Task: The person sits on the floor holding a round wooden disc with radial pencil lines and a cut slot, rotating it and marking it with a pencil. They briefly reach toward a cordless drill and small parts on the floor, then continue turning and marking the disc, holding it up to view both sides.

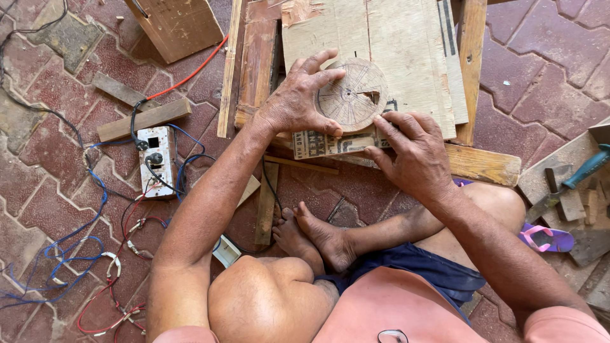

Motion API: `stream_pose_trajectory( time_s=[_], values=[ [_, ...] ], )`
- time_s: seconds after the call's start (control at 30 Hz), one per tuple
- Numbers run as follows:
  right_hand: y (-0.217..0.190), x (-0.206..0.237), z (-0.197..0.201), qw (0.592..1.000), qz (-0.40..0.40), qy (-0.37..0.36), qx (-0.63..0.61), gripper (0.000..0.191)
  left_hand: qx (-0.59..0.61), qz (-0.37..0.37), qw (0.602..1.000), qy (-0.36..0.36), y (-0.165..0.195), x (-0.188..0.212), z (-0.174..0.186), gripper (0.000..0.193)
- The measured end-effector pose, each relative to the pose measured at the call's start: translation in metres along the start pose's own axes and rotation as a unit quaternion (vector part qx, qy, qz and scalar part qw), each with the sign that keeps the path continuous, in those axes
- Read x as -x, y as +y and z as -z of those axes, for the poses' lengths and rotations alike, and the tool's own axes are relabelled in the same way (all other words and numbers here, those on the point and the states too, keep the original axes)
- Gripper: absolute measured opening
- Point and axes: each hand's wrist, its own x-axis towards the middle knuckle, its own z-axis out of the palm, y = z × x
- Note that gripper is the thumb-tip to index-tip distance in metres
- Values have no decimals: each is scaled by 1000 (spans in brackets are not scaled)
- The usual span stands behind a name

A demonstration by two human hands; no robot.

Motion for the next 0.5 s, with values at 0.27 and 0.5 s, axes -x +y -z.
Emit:
stream_pose_trajectory(
  time_s=[0.27,0.5],
  values=[
    [0,3,-3,1000,-7,10,13,55,-4,-8,1000,-6,1,6,1,122],
    [2,4,-5,1000,-7,6,22,51,-9,-10,1000,8,1,10,1,114]
  ],
)
